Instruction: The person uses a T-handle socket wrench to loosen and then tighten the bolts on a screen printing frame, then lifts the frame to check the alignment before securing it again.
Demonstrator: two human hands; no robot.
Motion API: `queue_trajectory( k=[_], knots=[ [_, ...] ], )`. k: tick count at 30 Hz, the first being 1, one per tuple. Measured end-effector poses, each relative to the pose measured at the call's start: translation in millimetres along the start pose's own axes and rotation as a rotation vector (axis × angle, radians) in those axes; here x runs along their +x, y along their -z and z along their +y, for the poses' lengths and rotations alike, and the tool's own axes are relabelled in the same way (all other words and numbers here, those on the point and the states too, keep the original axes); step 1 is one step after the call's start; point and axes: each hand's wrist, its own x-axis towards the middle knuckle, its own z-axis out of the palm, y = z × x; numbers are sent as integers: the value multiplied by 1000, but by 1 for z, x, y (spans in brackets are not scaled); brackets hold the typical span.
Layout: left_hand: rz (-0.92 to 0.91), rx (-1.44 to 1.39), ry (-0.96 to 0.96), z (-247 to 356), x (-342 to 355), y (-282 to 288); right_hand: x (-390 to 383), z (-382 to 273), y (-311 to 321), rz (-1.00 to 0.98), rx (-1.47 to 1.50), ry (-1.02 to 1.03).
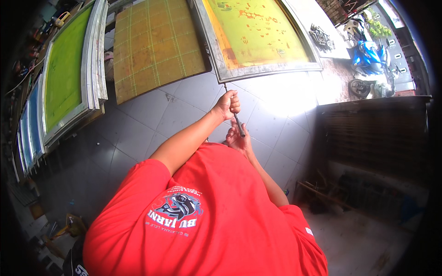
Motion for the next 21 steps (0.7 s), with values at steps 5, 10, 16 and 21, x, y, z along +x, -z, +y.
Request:
queue_trajectory(
  k=[5, 10, 16, 21],
  knots=[
    [192, 25, -30, -1, -3, -7, 8, -13, -14, 187, -56, 241],
    [315, 309, 216, 0, -35, -18, -17, -2, -48, 213, -627, 578],
    [367, 337, 193, 4, -33, -29, -26, 9, -57, -106, -2025, 1237],
    [239, 270, 106, -6, -22, -12, -35, 3, -57, -353, -2125, 1142]
  ],
)
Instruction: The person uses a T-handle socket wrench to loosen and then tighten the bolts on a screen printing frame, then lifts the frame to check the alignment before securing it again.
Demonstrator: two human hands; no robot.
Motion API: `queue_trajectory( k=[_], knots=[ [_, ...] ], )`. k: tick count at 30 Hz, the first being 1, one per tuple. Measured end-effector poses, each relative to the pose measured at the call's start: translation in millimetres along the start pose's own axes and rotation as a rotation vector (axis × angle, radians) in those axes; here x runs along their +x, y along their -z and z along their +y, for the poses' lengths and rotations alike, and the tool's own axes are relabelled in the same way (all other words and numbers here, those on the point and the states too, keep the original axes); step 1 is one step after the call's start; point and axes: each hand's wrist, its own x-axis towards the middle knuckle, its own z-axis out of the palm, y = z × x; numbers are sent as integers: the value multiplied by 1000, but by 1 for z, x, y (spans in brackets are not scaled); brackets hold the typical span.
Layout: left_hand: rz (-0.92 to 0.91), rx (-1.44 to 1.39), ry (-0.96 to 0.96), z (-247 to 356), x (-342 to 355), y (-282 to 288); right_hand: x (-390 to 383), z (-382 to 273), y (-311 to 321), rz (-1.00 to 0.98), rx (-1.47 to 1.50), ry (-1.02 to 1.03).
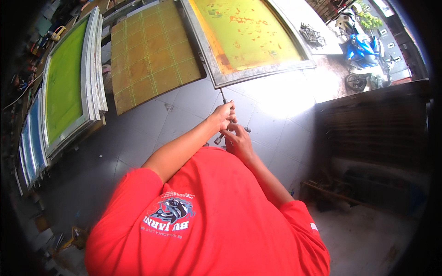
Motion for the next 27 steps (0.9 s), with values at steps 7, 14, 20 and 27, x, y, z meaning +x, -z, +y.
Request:
queue_trajectory(
  k=[7, 14, 20, 27],
  knots=[
    [-145, -181, -13, -3, 1, 0, -44, 49, -2, 307, 658, -985],
    [-228, -174, -59, -5, -3, 7, -22, 41, 15, 397, 1499, -1079],
    [175, -7, -25, -7, 9, -8, -5, -9, 29, 15, 412, -419],
    [-155, -122, 167, 5, 13, 12, 5, 10, 22, -803, 1162, -581]
  ],
)
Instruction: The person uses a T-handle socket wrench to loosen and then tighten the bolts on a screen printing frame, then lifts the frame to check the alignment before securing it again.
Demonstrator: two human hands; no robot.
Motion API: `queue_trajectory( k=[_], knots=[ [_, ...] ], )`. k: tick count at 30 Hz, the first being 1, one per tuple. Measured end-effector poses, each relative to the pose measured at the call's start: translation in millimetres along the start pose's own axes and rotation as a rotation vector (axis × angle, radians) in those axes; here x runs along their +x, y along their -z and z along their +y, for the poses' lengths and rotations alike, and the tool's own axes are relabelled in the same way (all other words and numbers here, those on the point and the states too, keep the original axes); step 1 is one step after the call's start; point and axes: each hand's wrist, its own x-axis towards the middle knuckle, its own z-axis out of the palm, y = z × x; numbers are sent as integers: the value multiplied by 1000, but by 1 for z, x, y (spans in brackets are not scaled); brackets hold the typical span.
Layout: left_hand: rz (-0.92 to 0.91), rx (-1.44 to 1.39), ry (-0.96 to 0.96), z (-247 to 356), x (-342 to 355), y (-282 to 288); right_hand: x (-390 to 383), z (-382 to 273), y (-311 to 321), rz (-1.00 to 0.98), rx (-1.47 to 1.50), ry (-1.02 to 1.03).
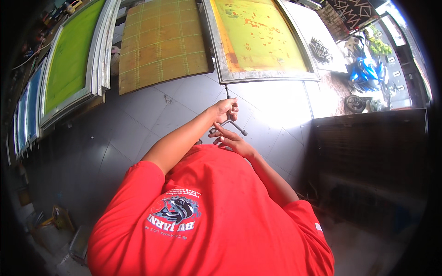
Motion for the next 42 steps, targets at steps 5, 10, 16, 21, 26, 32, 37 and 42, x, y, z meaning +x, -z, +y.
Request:
queue_trajectory(
  k=[5, 10, 16, 21, 26, 32, 37, 42],
  knots=[
    [241, 186, -17, 6, -12, -11, 21, 25, 17, -5, -185, -53],
    [446, 103, -381, -19, -5, -27, 21, 49, 38, 164, -363, -155],
    [352, -56, -669, -39, 9, -31, -3, 79, 58, 577, -559, 161],
    [201, -23, -512, -32, -5, -25, -23, 56, 40, 480, 114, 217],
    [103, 44, -539, -36, -4, -18, -18, 29, 36, 272, 1058, 199],
    [336, 257, -481, -33, -14, -31, 6, 42, 36, 558, 916, 263],
    [439, 554, -369, -20, -18, -16, 14, 36, 31, 701, 295, 325],
    [366, 340, -356, -17, -22, -10, 23, 18, 21, 713, -1379, 705]
  ],
)
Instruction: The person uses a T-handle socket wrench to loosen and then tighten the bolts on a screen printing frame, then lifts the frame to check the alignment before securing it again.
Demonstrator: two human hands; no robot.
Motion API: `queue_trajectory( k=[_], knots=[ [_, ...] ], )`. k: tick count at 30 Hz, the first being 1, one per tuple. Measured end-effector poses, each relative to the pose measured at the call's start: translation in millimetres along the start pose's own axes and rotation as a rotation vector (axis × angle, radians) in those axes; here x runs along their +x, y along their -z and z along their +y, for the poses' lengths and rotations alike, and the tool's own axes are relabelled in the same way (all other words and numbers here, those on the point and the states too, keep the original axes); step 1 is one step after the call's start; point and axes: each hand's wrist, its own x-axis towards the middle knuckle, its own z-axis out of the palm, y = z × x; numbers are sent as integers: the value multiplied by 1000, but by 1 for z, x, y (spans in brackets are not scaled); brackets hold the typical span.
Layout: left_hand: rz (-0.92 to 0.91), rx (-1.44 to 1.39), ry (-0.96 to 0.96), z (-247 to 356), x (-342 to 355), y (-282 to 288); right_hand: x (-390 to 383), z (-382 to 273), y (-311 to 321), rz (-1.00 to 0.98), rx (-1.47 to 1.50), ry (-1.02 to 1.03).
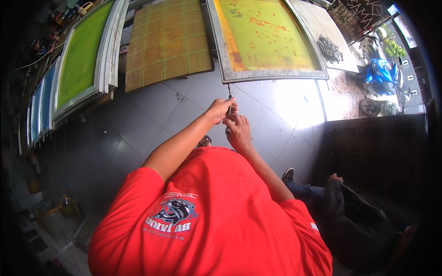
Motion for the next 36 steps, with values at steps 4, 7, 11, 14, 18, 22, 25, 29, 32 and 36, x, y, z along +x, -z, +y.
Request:
queue_trajectory(
  k=[4, 7, 11, 14, 18, 22, 25, 29, 32, 36],
  knots=[
    [-151, -260, -38, -8, -1, -1, -14, -7, -1, 56, 75, -192],
    [-286, -398, -121, -19, 2, -1, -32, 5, 9, 52, 472, -631],
    [-336, -563, -87, -23, 6, 0, -50, 48, 17, -238, 1296, -1078],
    [-355, -440, -45, -17, 4, 1, -42, 56, 39, -229, 1120, -1009],
    [-197, -214, 26, 3, -4, 1, -19, 35, 62, -72, 434, -751],
    [-93, -320, 78, 6, 6, -9, 11, -49, 77, 14, 285, -401],
    [-89, -364, 94, 4, 10, -15, 2, -46, 73, -166, 696, -521],
    [-186, -398, 57, 0, 6, -13, -23, 12, 60, 72, 360, -766],
    [-360, -469, -5, -8, 16, -4, -53, 65, 37, -247, 569, -776],
    [-291, -436, -87, -13, 13, -2, -27, 51, 63, -464, 1284, -1138]
  ],
)
